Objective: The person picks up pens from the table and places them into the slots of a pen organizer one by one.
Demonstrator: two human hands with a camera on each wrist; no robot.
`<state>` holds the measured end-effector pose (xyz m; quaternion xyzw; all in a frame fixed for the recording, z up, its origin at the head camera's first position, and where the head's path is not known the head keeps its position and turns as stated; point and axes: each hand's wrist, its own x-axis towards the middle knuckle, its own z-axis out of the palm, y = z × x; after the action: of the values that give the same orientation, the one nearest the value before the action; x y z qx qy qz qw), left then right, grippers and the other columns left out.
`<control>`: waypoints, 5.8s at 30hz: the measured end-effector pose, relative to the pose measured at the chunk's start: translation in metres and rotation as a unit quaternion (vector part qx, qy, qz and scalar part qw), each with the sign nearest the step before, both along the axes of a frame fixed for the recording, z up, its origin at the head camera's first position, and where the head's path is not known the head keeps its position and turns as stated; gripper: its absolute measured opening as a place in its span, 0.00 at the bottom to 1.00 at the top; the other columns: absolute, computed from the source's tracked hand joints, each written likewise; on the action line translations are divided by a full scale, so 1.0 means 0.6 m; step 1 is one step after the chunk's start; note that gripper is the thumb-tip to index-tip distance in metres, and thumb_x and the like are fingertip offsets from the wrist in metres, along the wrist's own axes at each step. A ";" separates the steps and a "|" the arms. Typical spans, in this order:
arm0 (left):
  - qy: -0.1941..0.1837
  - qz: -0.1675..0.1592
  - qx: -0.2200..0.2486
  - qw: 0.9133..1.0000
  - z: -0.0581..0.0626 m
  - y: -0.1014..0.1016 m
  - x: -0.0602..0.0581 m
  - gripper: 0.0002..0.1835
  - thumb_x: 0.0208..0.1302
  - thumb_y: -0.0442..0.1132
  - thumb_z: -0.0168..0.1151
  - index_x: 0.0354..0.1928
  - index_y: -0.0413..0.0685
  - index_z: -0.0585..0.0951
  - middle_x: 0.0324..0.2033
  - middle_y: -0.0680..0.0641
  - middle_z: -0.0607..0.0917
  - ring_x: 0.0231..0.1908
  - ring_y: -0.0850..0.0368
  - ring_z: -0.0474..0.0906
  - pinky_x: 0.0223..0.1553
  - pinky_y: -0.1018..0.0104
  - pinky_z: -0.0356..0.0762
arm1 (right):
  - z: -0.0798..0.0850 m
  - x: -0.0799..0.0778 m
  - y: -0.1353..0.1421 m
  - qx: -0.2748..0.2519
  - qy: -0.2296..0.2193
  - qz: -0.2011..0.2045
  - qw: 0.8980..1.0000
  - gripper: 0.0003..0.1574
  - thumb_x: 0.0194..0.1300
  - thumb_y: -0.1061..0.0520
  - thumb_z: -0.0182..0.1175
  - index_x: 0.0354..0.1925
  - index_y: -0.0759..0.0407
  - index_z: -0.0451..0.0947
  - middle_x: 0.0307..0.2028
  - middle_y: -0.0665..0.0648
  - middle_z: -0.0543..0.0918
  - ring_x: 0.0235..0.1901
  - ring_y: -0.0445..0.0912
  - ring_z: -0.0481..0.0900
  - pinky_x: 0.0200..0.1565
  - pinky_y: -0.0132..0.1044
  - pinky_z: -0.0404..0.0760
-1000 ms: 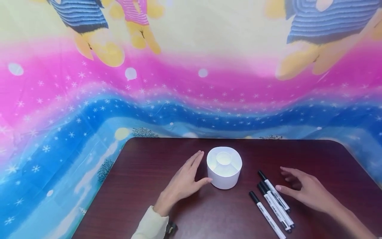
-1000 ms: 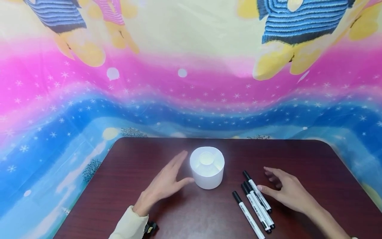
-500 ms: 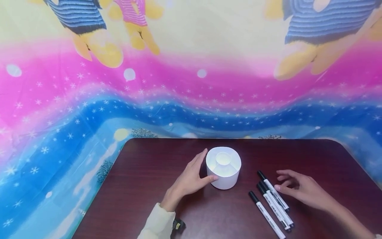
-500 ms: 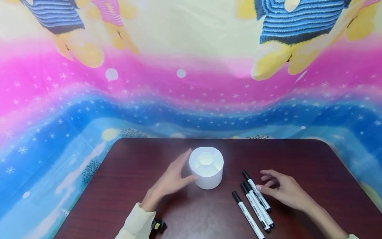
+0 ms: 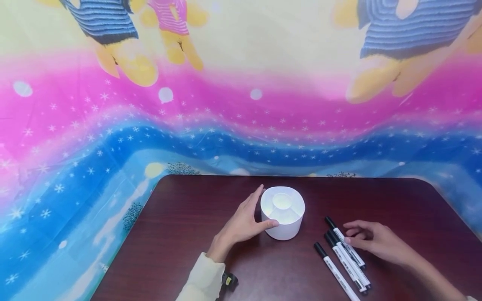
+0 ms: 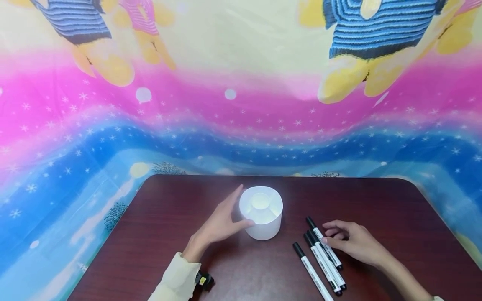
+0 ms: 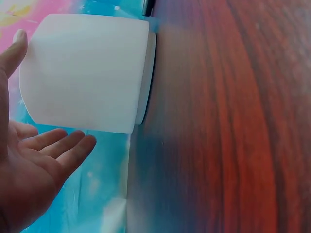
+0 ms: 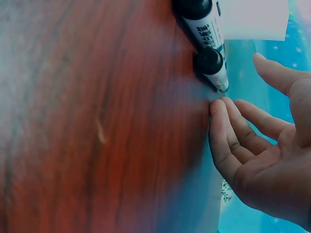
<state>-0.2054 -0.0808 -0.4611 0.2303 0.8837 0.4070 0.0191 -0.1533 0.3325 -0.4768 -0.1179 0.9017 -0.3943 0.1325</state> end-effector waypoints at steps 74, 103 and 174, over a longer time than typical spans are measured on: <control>-0.004 -0.014 0.006 1.000 -0.018 -0.004 -0.006 0.63 0.58 0.65 0.79 0.87 0.57 0.54 0.81 0.50 0.68 0.78 0.52 0.70 0.78 0.43 0.72 | 0.060 -0.034 -0.064 -0.066 0.055 -0.056 0.995 0.27 0.84 0.48 0.57 0.69 0.64 0.76 0.59 0.66 0.86 0.47 0.37 0.87 0.47 0.28 0.83; 0.007 -0.020 0.004 1.000 -0.017 -0.001 -0.010 0.63 0.59 0.65 0.79 0.87 0.55 0.53 0.81 0.50 0.68 0.78 0.52 0.70 0.77 0.44 0.73 | 0.096 -0.060 -0.144 -0.256 0.131 -0.124 0.950 0.17 0.81 0.57 0.60 0.60 0.66 0.76 0.41 0.41 0.84 0.41 0.39 0.86 0.45 0.27 0.89; 0.027 -0.022 0.014 0.999 -0.015 0.000 -0.009 0.57 0.57 0.63 0.81 0.84 0.65 0.59 0.76 0.55 0.75 0.73 0.58 0.75 0.76 0.49 0.76 | 0.064 -0.069 -0.197 -0.177 0.152 -0.071 0.970 0.13 0.74 0.56 0.70 0.50 0.63 0.83 0.43 0.57 0.87 0.42 0.39 0.86 0.45 0.28 0.87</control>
<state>-0.2108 -0.0805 -0.4698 0.2609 0.8728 0.4125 0.0009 -0.1949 0.2142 -0.4386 -0.1338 0.8333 -0.5334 -0.0571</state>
